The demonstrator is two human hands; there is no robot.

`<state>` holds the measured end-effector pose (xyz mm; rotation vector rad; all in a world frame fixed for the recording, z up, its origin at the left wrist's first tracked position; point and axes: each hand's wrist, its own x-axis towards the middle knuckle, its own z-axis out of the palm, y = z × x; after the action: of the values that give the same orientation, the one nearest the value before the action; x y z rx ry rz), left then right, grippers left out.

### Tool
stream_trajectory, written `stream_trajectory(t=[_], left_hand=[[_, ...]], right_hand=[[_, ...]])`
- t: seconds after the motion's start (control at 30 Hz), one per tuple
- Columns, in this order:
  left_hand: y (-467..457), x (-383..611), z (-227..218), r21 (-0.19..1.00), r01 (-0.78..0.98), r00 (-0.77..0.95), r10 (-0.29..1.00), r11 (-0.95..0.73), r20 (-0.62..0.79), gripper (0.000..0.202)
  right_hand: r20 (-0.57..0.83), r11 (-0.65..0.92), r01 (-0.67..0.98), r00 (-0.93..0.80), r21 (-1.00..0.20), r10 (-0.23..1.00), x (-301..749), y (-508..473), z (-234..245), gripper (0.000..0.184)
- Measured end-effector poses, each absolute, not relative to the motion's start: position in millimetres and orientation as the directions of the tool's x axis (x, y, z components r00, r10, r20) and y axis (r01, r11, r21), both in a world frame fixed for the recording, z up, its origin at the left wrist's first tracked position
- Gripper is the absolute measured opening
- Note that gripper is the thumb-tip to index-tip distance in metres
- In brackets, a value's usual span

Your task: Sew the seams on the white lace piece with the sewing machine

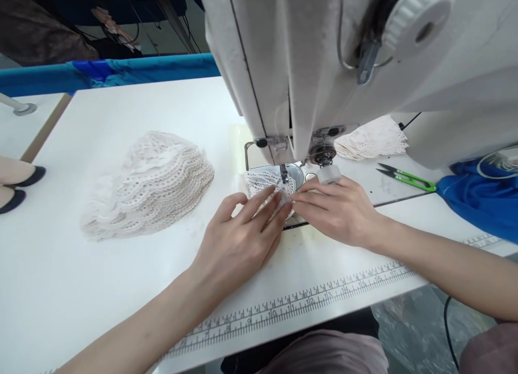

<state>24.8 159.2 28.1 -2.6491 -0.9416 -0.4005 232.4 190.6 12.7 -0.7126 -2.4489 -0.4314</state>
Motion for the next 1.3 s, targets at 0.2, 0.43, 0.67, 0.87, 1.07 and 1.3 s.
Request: stream_trajectory(t=[0.2, 0.43, 0.67, 0.87, 1.07, 1.3], left_hand=[[162.0, 24.9, 26.7, -0.186, 0.66, 0.737, 0.578, -0.728, 0.351, 0.029], [169.8, 23.7, 22.6, -0.181, 0.675, 0.719, 0.584, -0.715, 0.376, 0.028], [180.9, 24.4, 19.2, -0.123, 0.723, 0.673, 0.651, -0.68, 0.351, 0.028], [170.6, 25.8, 21.8, -0.158, 0.714, 0.681, 0.625, -0.682, 0.382, 0.026], [158.1, 27.3, 24.8, -0.177, 0.689, 0.699, 0.58, -0.703, 0.419, 0.023], [161.8, 26.2, 23.7, -0.109, 0.699, 0.678, 0.607, -0.706, 0.414, 0.025]], right_hand=[[0.565, 0.811, 0.569, -0.716, 0.134, 0.409, 232.8, 191.3, 11.7, 0.023], [0.606, 0.78, 0.594, -0.699, 0.196, 0.38, 230.7, 198.2, 11.7, 0.024], [0.612, 0.742, 0.636, -0.678, 0.211, 0.407, 229.1, 204.4, 11.2, 0.024], [0.577, 0.775, 0.609, -0.698, 0.166, 0.425, 232.1, 199.7, 12.2, 0.016], [0.541, 0.801, 0.584, -0.72, 0.133, 0.435, 235.2, 192.3, 12.0, 0.02], [0.539, 0.8, 0.59, -0.711, 0.109, 0.452, 234.0, 193.7, 11.4, 0.019]])
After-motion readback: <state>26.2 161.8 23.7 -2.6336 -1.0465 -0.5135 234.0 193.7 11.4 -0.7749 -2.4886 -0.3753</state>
